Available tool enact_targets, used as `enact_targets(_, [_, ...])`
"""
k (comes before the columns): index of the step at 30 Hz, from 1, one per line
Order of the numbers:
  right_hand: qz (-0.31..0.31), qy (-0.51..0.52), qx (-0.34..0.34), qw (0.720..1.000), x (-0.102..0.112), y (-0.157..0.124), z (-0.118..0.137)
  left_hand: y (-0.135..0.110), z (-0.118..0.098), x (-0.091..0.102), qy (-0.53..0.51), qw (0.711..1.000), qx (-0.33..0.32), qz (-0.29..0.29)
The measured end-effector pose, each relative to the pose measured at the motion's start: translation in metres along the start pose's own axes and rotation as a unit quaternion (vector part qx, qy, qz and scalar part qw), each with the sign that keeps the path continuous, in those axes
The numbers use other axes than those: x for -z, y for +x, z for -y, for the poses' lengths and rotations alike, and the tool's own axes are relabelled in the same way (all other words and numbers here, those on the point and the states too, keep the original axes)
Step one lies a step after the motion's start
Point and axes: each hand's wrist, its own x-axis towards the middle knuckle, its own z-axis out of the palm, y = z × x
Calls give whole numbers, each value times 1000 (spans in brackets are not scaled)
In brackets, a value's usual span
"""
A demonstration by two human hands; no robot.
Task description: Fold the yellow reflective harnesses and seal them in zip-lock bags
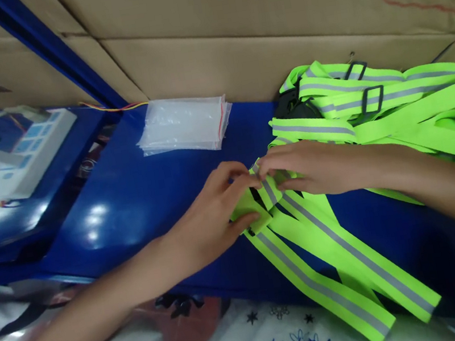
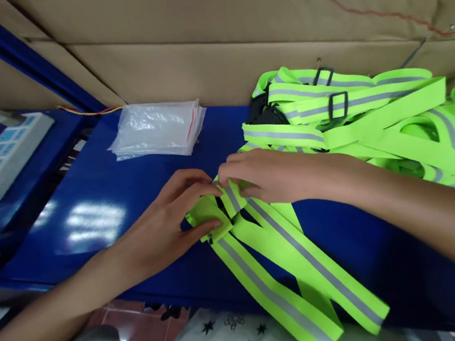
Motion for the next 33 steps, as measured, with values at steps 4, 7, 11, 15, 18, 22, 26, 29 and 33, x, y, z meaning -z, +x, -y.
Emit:
enact_targets(4, [-77,-63,-5,995,12,-8,0,2,3,-1,8,1000,22,21])
enact_targets(7, [-151,-127,-85,977,15,-28,3,1,1,-3,-20,998,28,43])
enact_targets(11, [-143,-121,-165,968,5,-41,3,3,4,-6,-61,993,90,46])
enact_targets(15, [-125,-33,-184,974,-4,-33,-1,8,8,-9,-112,987,102,52])
enact_targets(18, [-150,51,-201,967,-5,-30,-2,9,5,-9,-134,985,92,51])
enact_targets(22, [-154,115,-173,966,-7,-33,-1,8,-1,-10,-142,987,59,40])
enact_targets(26, [-184,122,-133,966,-15,-35,-5,9,-1,-10,-146,988,43,34])
enact_targets(29, [-213,119,-100,965,-21,-35,-8,11,2,-10,-130,987,66,60])
enact_targets(33, [-183,160,-127,962,-24,-35,-6,9,4,-11,-107,988,99,42])
